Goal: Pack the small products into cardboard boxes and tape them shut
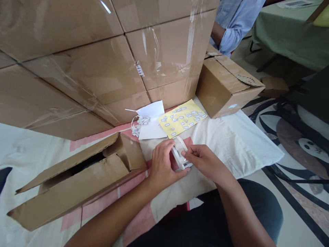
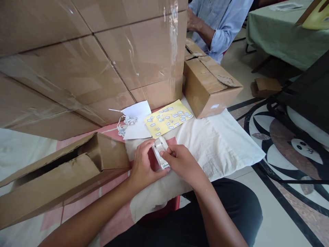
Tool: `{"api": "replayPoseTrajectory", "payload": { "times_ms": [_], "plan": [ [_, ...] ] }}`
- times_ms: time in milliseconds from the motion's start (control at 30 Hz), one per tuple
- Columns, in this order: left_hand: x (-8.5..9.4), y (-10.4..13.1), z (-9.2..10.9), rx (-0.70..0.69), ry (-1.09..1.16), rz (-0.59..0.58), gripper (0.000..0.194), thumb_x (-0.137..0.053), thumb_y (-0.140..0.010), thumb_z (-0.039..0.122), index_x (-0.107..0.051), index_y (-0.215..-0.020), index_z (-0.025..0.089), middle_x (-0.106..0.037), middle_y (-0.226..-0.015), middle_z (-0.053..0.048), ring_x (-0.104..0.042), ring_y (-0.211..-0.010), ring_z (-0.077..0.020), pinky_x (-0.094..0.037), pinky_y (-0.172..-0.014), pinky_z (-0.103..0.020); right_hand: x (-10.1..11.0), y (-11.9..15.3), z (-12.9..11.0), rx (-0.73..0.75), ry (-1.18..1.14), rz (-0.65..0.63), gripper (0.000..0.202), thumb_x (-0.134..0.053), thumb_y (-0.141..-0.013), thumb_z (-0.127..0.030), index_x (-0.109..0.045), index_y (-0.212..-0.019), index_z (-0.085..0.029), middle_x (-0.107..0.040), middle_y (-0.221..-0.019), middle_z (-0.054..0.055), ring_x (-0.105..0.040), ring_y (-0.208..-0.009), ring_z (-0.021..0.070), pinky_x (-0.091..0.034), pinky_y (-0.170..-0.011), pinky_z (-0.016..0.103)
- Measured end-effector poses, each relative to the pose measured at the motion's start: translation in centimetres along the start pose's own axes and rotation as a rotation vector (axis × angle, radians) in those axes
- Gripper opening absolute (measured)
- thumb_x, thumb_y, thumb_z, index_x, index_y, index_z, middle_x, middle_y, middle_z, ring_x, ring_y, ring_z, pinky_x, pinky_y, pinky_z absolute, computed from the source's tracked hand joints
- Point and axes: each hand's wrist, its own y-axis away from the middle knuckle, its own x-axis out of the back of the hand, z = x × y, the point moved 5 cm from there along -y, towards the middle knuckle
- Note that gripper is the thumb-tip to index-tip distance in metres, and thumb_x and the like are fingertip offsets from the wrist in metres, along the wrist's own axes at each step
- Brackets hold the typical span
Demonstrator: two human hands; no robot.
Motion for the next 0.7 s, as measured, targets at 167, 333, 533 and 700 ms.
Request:
{"api": "replayPoseTrajectory", "payload": {
  "times_ms": [167, 333, 533, 700],
  "plan": [
    [0.0, 0.1, -0.1, 0.067, -0.009, -0.006, 0.102, -0.088, -0.066, 0.040, -0.031, -0.149, 0.024, -0.054, -0.142, -0.017, -0.053, -0.131, -0.0359, -0.045, -0.109, -0.054, -0.2, 1.2, -0.3, 0.042, -0.014, 0.153, 0.041, -0.061, -0.086, -0.045, -0.040, -0.060, -0.022, -0.039, -0.056, -0.006, -0.036, -0.055, 0.0100, -0.025, -0.055, 0.028],
    [-0.2, 0.2, -0.3, 0.119, -0.013, -0.021, 0.101, -0.087, -0.065, 0.037, -0.032, -0.148, 0.024, -0.054, -0.142, -0.016, -0.053, -0.132, -0.0359, -0.044, -0.110, -0.053, -0.6, 2.6, 0.0, 0.064, -0.048, 0.232, 0.039, -0.060, -0.085, -0.043, -0.041, -0.060, -0.022, -0.040, -0.055, -0.005, -0.036, -0.053, 0.0101, -0.024, -0.054, 0.029],
    [-0.3, 0.2, -0.3, 0.116, -0.036, -0.016, 0.098, -0.086, -0.066, 0.037, -0.033, -0.148, 0.022, -0.055, -0.140, -0.017, -0.054, -0.130, -0.0362, -0.044, -0.109, -0.054, -1.1, 4.0, 1.3, 0.032, -0.101, 0.235, 0.038, -0.061, -0.086, -0.045, -0.045, -0.061, -0.022, -0.043, -0.054, -0.005, -0.035, -0.052, 0.0101, -0.024, -0.053, 0.029],
    [-0.2, 0.2, -0.1, 0.118, -0.053, -0.006, 0.097, -0.087, -0.067, 0.040, -0.034, -0.147, 0.022, -0.056, -0.140, -0.018, -0.055, -0.129, -0.0369, -0.045, -0.107, -0.053, -2.0, 4.7, 2.0, 0.023, -0.228, 0.204, 0.035, -0.061, -0.085, -0.044, -0.051, -0.059, -0.022, -0.064, -0.061, 0.002, -0.056, -0.061, 0.0156, -0.039, -0.064, 0.031]
  ]
}}
